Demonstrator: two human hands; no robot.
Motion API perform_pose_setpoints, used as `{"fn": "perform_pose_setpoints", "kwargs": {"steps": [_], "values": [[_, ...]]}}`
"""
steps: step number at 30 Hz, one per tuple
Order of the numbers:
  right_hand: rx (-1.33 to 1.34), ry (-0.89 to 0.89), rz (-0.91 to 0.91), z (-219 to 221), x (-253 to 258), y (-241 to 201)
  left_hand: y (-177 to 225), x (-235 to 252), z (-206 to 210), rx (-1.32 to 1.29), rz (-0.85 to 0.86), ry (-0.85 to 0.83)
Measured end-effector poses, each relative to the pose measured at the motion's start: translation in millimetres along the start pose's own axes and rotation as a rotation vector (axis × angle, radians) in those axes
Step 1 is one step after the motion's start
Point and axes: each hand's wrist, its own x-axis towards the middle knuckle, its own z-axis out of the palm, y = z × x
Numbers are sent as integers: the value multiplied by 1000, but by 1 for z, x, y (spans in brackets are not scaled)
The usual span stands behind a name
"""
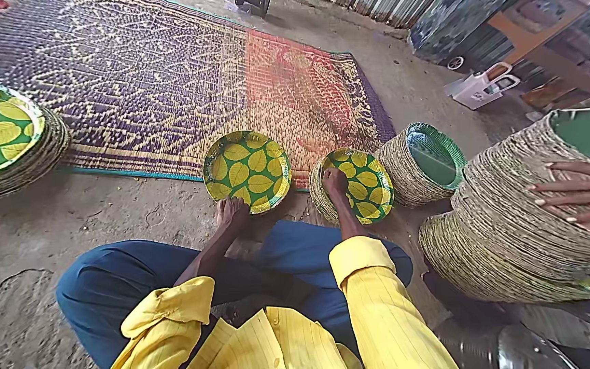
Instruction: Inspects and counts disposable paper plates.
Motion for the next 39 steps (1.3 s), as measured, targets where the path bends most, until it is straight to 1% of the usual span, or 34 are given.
{"fn": "perform_pose_setpoints", "kwargs": {"steps": [1,3,4,6,9,11,13,15,18,20,21,22,23,24,25,26,27,28,29,30,31,32,33,34,35,36,37,38,39], "values": [[9,-28,34,2,-1,4,0,0,0,6,7,-1],[46,-142,106,4,-7,9,0,-2,-3,0,2,-9],[48,-207,110,8,-8,11,0,-3,-3,-8,-7,-11],[4,-284,53,16,-11,9,2,-3,-3,-10,-19,-9],[-99,-285,-20,15,-18,4,3,-4,-5,-6,-16,-17],[-110,-270,-16,12,-19,6,3,-4,-7,6,-9,-28],[-118,-294,-11,9,-17,8,3,-5,-8,2,-3,-26],[-67,-303,-1,5,-15,11,2,-5,-8,-6,1,-22],[30,-231,49,0,-11,18,2,-6,-8,-10,-9,-41],[59,-118,65,-11,-13,12,2,-4,-8,-14,-11,-54],[67,-48,31,-18,-16,4,0,-3,-8,-21,2,-52],[70,31,-41,-25,-21,-6,-3,-2,-9,-40,33,-28],[74,110,-149,-30,-29,-18,-5,-1,-9,-70,88,46],[81,175,-272,-30,-41,-32,-6,-1,-9,-125,160,182],[91,192,-398,-25,-54,-47,-6,-2,-10,-179,238,382],[106,170,-527,-13,-69,-61,-6,-1,-13,-219,330,646],[106,88,-638,4,-85,-76,-5,3,-17,-230,408,885],[77,-71,-709,21,-102,-88,-3,4,-25,-231,448,1001],[28,-250,-757,38,-113,-98,-3,4,-30,-221,451,1013],[-41,-408,-803,54,-118,-103,-5,5,-30,-210,428,956],[-113,-536,-840,68,-118,-105,-8,6,-27,-199,388,839],[-144,-618,-853,76,-115,-103,-14,7,-21,-177,330,655],[-128,-642,-829,74,-108,-100,-19,10,-14,-141,263,426],[-57,-591,-783,66,-97,-92,-22,12,-9,-78,209,208],[26,-483,-701,54,-83,-80,-21,13,-7,-13,169,36],[81,-338,-602,41,-66,-66,-17,13,-9,24,151,-50],[111,-199,-491,30,-48,-51,-13,11,-11,32,142,-83],[100,-120,-365,20,-32,-35,-9,7,-14,28,124,-94],[73,-93,-238,15,-17,-17,-4,2,-17,16,96,-98]]}}
